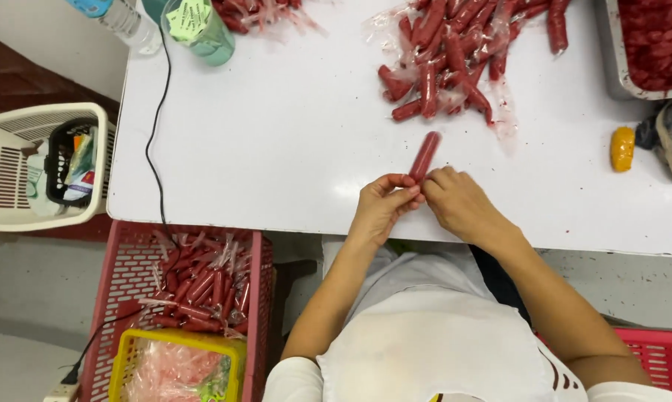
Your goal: The person picks up individual sausages from a pile on a white table and places them into small clear plastic bags. They then tie the bags closed by hand and place the packaged sausages into a red basket. The process is repeated continuously throughout the video.
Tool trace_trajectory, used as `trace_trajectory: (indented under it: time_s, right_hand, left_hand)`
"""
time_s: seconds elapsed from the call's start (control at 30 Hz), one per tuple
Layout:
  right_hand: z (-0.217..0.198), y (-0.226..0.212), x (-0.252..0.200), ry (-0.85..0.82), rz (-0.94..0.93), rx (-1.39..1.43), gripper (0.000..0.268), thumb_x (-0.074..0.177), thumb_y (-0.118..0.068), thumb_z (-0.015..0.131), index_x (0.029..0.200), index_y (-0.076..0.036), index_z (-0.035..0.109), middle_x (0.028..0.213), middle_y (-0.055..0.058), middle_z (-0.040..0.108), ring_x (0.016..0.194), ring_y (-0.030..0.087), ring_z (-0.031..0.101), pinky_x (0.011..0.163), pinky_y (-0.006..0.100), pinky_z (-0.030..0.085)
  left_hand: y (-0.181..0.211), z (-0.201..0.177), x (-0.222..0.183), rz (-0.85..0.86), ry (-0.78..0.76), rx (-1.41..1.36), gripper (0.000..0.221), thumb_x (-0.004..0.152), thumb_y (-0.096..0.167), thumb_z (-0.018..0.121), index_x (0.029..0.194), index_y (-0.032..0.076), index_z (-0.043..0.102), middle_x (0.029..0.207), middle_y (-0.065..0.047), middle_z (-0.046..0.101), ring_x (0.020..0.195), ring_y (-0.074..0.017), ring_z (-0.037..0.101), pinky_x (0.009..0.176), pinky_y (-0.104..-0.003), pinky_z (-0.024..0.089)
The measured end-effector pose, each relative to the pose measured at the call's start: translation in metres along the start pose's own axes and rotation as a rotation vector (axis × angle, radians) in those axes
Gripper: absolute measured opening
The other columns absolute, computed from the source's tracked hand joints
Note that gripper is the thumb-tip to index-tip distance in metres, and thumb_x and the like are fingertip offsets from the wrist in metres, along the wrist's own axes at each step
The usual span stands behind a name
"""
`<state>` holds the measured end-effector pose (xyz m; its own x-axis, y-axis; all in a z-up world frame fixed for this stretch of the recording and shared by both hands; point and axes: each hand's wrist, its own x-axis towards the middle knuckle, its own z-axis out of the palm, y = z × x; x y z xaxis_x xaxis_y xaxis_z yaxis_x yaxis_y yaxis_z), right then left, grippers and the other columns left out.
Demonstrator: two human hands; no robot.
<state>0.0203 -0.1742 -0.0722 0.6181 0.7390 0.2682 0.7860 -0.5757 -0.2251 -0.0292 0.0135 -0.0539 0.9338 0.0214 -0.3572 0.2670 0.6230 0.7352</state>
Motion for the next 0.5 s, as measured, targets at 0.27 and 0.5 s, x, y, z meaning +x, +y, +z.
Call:
trace_trajectory:
  time_s: [0.27,0.5]
  right_hand:
    - [-0.059,-0.026,0.010,0.005,0.273,0.779,0.027,0.106,-0.019,0.048,0.090,-0.004,0.063,0.114,0.015,0.068,0.101,0.035,0.068,0.081,0.044,0.053]
    - [-0.036,-0.023,-0.014,0.303,0.345,0.995,0.035,0.097,0.004,0.062,0.131,0.000,0.055,0.114,0.018,0.067,0.102,0.030,0.069,0.085,0.043,0.058]
  left_hand:
    - [0.026,0.004,-0.002,0.428,-0.205,0.874,0.019,0.088,0.012,0.080,0.102,-0.001,0.076,0.089,-0.013,0.070,0.072,-0.0196,0.072,0.062,-0.028,0.058]
    - [0.004,0.016,0.006,0.845,-0.285,1.250,0.010,0.093,0.010,0.069,0.090,0.006,0.060,0.077,-0.005,0.054,0.071,-0.0218,0.066,0.062,-0.031,0.056]
